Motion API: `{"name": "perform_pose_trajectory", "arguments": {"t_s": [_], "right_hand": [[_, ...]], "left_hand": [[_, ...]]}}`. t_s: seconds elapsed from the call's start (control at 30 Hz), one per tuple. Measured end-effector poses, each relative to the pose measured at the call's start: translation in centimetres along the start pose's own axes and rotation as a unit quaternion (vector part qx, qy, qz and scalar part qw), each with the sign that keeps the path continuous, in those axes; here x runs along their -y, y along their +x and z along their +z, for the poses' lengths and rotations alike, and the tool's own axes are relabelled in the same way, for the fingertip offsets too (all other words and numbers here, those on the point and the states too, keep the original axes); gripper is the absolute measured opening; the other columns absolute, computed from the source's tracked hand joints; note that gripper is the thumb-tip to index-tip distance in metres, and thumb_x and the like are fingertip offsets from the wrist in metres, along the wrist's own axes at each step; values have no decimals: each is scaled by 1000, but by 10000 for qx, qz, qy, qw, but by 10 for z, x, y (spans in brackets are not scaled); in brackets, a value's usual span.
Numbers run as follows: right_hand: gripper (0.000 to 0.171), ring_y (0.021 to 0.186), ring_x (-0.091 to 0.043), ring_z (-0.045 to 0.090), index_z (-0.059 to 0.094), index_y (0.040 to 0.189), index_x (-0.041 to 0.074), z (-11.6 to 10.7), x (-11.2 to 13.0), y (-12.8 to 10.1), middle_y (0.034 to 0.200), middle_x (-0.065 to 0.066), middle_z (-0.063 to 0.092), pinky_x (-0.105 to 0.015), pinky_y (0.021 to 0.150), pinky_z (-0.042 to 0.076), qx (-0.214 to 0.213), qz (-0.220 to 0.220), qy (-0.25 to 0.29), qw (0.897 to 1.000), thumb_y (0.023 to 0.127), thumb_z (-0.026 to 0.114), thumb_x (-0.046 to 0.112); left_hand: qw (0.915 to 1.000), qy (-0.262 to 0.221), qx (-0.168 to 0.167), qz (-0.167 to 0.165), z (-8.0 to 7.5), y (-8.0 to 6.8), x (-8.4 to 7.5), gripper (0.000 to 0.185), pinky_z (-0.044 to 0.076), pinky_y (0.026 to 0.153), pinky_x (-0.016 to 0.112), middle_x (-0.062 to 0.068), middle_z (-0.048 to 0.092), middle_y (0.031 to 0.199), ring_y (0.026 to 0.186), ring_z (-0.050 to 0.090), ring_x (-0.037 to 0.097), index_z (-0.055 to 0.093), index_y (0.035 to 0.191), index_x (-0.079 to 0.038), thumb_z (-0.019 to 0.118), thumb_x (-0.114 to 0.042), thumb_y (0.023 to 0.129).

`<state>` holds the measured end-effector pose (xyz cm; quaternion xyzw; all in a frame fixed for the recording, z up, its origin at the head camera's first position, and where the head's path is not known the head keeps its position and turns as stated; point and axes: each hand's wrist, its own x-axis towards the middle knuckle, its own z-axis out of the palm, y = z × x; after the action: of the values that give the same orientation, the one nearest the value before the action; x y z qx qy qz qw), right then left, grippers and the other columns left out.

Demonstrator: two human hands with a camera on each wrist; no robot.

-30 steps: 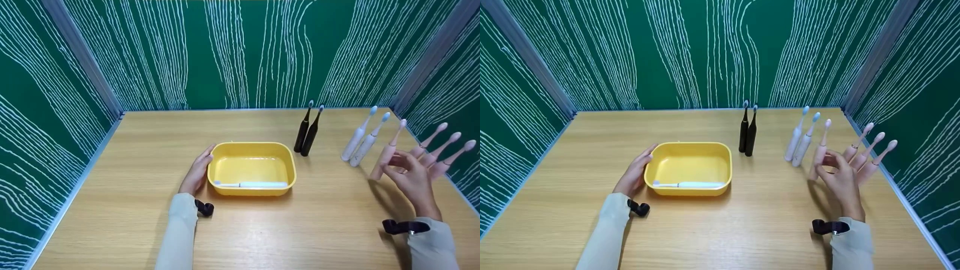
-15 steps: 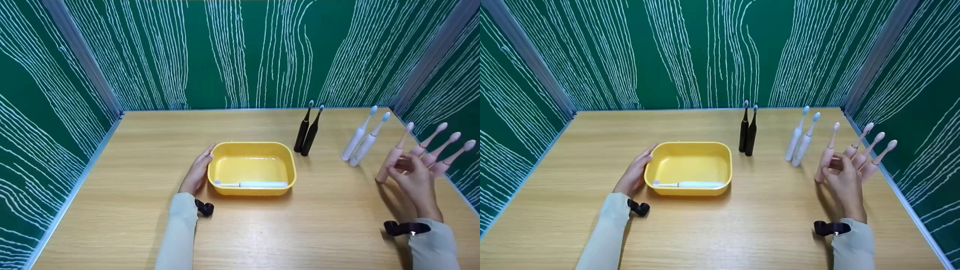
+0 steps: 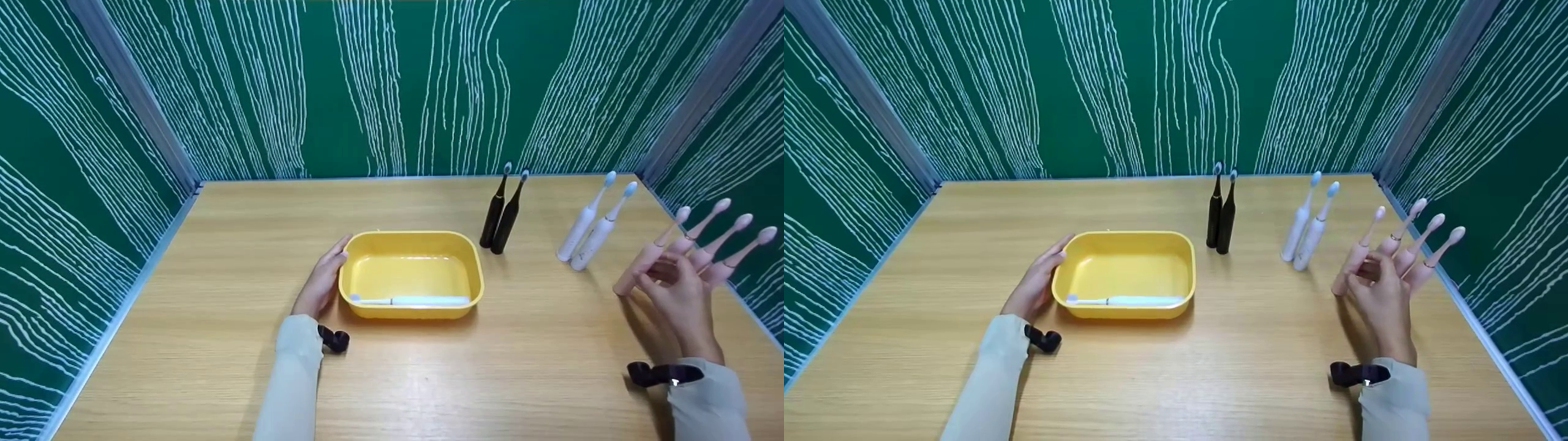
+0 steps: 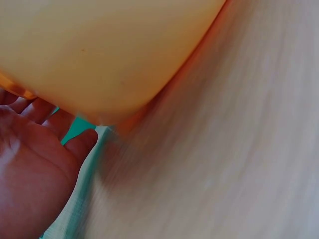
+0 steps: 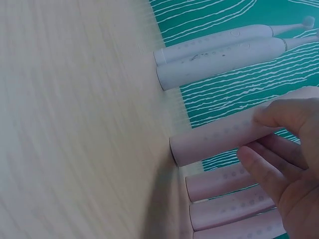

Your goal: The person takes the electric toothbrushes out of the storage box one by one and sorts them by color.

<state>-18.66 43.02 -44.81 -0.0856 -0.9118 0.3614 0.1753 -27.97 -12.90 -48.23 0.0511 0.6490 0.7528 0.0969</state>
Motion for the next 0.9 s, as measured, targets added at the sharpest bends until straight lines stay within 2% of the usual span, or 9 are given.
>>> {"name": "perform_pose_trajectory", "arguments": {"t_s": [0.17,0.43,0.57,0.67,0.73,0.83,0.9], "right_hand": [[56,96,15,41,39,140,6,-1,-2,0,118,-2,54,4,79,40,28,106,111,9999,94,59,31],[56,102,9,44,38,143,10,0,-4,-2,129,-18,50,0,88,42,-31,167,143,9998,95,58,31],[58,106,2,47,36,144,10,0,-5,-2,134,-21,48,-7,96,43,30,248,41,9997,95,57,33],[59,107,1,47,36,145,11,-2,-4,-2,136,-21,48,-8,96,44,91,305,62,9995,95,57,34],[58,106,4,46,38,144,10,-3,-4,-2,134,-18,50,-4,94,42,64,240,121,9996,94,58,33],[54,107,10,46,45,142,12,-3,-2,0,132,-12,55,-1,94,39,-272,12,245,9993,93,61,29],[52,106,11,46,47,141,13,-3,-2,0,128,-4,58,-1,94,38,-349,-73,334,9988,93,62,27]], "left_hand": [[10000,42,-60,-61,0,0,0,50,16,123,38,8,20,161,148,17,24,30,151,-10,36,-15,102],[9998,121,-131,-71,0,-2,0,50,16,123,37,7,21,161,149,17,23,31,151,-11,36,-15,102],[9998,150,-100,-14,0,-2,0,50,14,123,37,7,21,161,149,15,23,30,151,-10,35,-14,101],[9998,166,-107,-7,0,-2,0,50,14,123,37,7,21,161,149,15,22,31,151,-10,35,-14,101],[9998,170,-113,-9,0,-2,0,50,14,123,36,6,21,160,149,15,22,31,151,-10,35,-14,101],[9998,186,-87,26,0,-2,-1,50,13,123,38,7,20,161,149,14,24,30,151,-9,35,-14,101],[9998,188,-90,17,1,-2,-1,50,13,123,38,7,20,161,149,14,23,30,151,-9,35,-14,101]]}}
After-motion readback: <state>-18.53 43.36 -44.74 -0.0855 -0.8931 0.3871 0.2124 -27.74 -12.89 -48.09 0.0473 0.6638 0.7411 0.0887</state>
